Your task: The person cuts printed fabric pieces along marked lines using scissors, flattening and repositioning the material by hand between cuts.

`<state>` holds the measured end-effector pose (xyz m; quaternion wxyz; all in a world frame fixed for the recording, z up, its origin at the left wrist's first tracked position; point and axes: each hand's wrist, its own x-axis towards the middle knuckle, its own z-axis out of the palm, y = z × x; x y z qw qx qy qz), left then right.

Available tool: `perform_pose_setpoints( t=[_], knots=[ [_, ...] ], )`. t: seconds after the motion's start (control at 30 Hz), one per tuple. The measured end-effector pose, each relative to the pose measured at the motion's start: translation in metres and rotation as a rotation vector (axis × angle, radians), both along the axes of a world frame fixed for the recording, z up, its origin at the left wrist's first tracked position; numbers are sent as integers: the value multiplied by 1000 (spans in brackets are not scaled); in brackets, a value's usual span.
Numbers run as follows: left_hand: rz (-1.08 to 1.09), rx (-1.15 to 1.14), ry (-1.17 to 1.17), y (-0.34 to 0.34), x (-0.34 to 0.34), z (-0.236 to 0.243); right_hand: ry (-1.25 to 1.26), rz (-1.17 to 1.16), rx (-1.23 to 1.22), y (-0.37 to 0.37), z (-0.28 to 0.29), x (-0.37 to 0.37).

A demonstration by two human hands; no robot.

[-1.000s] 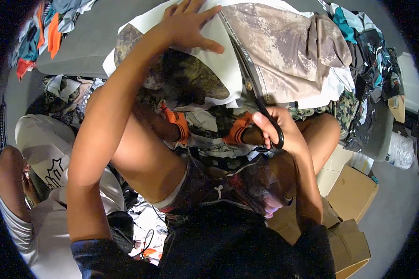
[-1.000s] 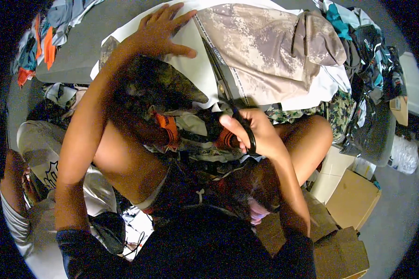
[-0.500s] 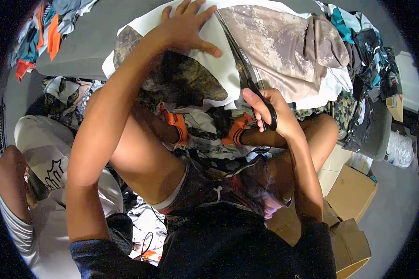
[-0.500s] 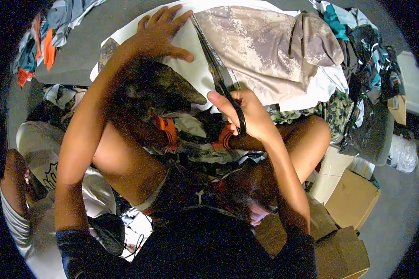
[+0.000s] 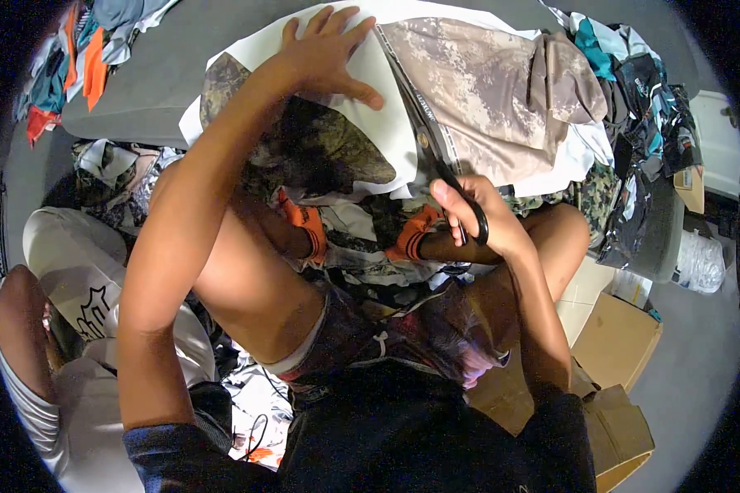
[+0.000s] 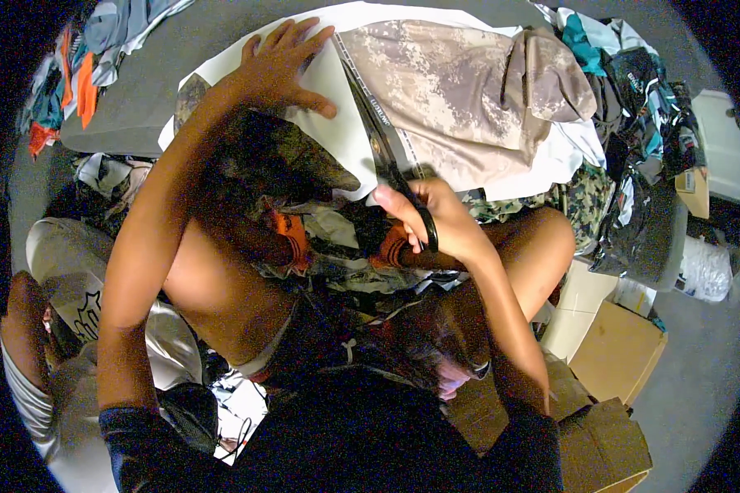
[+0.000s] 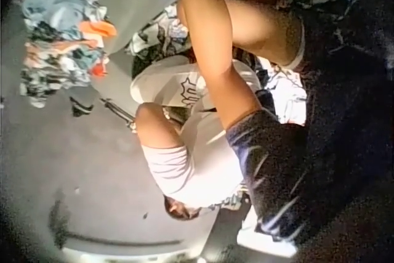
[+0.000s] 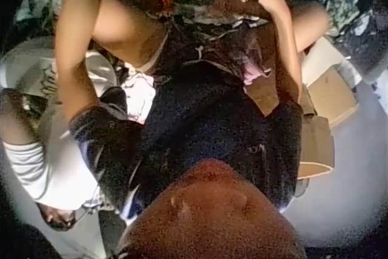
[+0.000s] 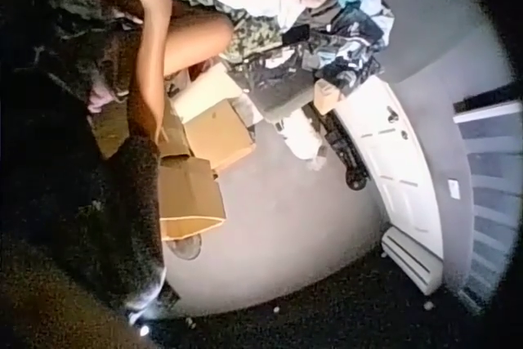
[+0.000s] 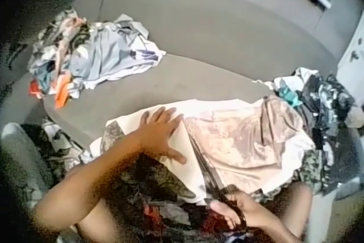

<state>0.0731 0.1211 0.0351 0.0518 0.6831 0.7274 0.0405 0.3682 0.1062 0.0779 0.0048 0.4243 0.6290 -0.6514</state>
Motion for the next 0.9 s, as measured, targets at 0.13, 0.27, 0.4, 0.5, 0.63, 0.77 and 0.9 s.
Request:
perform_pose_setpoints(
  t=[0.13,0.27,0.4,0.5,0.63,0.77,0.9],
  knots=[
    [19,-3,35,4,-2,-11,-38,-17,10,10,-1,-13],
    [31,-22,40,4,-2,-10,-64,-39,5,13,1,-22],
    [33,-46,33,3,-1,-8,-69,-61,-4,14,0,-27],
    [29,-53,31,2,-1,-6,-45,-75,10,13,-2,-29],
    [33,-60,40,4,1,-6,-45,-74,11,13,-2,-30],
    [33,-52,40,4,0,-7,-58,-56,40,12,1,-32],
    [30,-46,33,3,0,-6,-68,-34,60,9,3,-30]
  ],
)
